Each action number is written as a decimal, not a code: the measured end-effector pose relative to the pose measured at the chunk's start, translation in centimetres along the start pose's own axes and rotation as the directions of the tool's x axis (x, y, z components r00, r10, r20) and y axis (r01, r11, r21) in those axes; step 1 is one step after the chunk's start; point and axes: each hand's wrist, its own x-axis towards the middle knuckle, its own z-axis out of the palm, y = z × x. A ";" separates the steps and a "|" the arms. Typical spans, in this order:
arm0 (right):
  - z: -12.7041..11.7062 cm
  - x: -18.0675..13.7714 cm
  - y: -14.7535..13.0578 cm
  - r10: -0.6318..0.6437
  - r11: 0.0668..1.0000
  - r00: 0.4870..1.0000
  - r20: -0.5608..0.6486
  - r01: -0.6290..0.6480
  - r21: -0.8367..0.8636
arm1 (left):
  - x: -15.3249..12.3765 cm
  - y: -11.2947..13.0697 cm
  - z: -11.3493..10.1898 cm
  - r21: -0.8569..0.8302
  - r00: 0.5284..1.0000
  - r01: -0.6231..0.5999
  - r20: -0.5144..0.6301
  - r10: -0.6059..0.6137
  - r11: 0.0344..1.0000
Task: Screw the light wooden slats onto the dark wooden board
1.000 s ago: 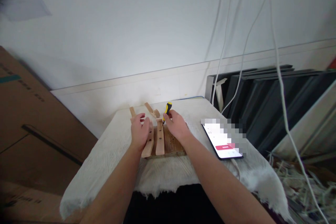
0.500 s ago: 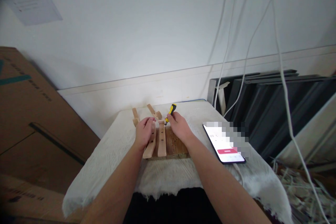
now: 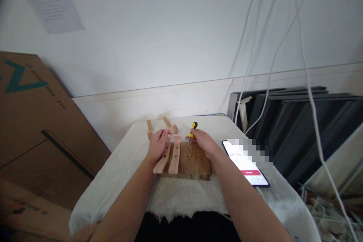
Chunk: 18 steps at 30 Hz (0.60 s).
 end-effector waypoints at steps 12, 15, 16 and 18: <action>-0.6 2.7 2.1 -0.128 0.990 0.937 -0.324 0.102 -0.095 | 0.7 -1.8 -0.2 -0.235 0.955 0.099 -0.249 -0.158 0.967; -1.4 3.2 2.4 -0.130 0.988 0.921 -0.366 0.090 -0.125 | 0.6 -2.2 -0.8 -0.085 0.923 0.052 -0.377 -0.080 0.995; -1.6 3.3 2.6 -0.142 0.985 0.918 -0.370 0.094 -0.144 | 0.6 -2.4 -1.0 0.009 0.909 0.043 -0.415 -0.035 0.999; -1.9 3.6 2.9 -0.170 0.977 0.913 -0.371 0.109 -0.181 | 0.7 -2.7 -1.5 0.208 0.862 0.066 -0.504 0.049 0.976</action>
